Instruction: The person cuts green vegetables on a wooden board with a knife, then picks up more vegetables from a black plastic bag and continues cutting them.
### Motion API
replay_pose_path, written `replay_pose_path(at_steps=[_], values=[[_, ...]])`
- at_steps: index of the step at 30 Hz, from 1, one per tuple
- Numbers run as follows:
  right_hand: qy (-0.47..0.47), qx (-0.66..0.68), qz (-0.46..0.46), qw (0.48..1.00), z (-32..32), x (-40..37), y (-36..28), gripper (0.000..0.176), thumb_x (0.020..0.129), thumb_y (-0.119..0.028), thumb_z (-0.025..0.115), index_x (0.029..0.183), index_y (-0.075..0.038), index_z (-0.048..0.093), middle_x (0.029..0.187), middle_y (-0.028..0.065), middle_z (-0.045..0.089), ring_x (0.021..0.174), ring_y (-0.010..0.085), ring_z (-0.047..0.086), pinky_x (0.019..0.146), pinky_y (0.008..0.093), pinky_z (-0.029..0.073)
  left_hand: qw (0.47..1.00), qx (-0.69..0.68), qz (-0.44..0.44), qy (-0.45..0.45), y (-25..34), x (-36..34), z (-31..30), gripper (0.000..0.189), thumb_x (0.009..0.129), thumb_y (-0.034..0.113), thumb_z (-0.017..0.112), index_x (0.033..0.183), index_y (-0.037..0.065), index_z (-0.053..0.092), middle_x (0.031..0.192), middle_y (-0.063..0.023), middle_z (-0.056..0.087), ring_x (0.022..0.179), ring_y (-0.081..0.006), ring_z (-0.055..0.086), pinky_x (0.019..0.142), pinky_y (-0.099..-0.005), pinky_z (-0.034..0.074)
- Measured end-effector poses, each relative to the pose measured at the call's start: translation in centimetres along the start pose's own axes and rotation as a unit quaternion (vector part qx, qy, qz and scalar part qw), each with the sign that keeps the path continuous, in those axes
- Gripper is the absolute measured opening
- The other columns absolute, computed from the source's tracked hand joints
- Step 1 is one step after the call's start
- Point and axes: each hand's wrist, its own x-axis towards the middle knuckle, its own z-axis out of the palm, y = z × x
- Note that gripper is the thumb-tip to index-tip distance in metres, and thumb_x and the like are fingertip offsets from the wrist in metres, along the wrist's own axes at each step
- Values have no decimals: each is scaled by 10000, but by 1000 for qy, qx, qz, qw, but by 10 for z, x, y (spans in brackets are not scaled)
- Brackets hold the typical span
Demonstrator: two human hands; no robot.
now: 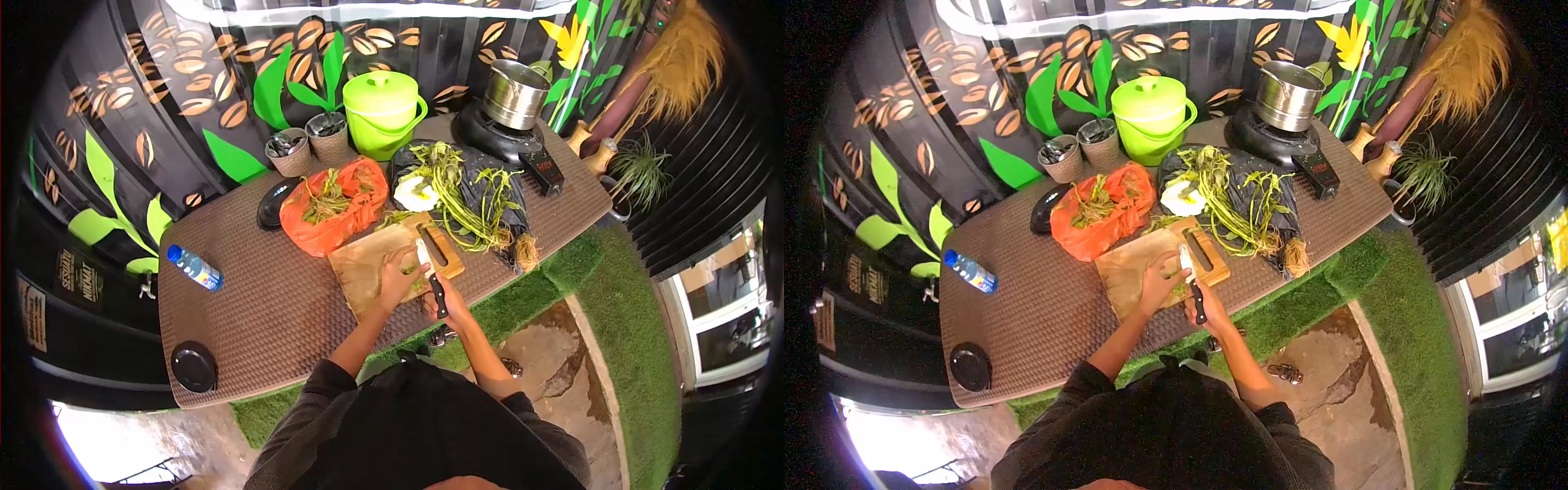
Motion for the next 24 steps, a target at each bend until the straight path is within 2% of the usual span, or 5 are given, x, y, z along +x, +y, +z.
replay_pose_path(at_steps=[6,13,19,21,24], values=[[-26,26,-12,999,6,-4,17,362,955,-450,394,847,-105,416,450,0,382,374,122,409,360,252,332,998,39,-14,46,-17,12,-9,405,677,269,793,961,26,637,948,-134,647,899,-247,605,783,-348,469],[108,-59,-86,989,26,-11,47,405,957,-473,358,855,-87,427,465,16,428,368,125,428,348,245,332,982,-7,-156,-106,-32,17,-40,181,755,152,702,882,33,653,800,-108,660,686,-193,624,653,-302,488],[178,-68,-115,975,44,-14,76,396,972,-424,326,831,-69,432,478,33,432,363,148,424,375,261,370,946,91,289,-117,-46,33,-46,123,803,99,662,897,22,650,703,-24,627,652,-74,571,611,-218,449],[214,-102,-136,962,48,-16,82,395,976,-388,321,802,-56,447,481,42,447,363,156,426,372,269,369,969,-14,-11,-248,-33,33,-43,111,800,91,647,891,27,652,809,-51,653,736,-137,615,666,-260,469],[200,-149,-157,956,43,-24,90,393,980,-349,315,778,-44,459,469,47,449,360,160,426,375,273,367,968,-6,1,-252,-9,47,-29,190,802,134,658,977,65,630,866,-71,653,785,-198,623,700,-317,480]])
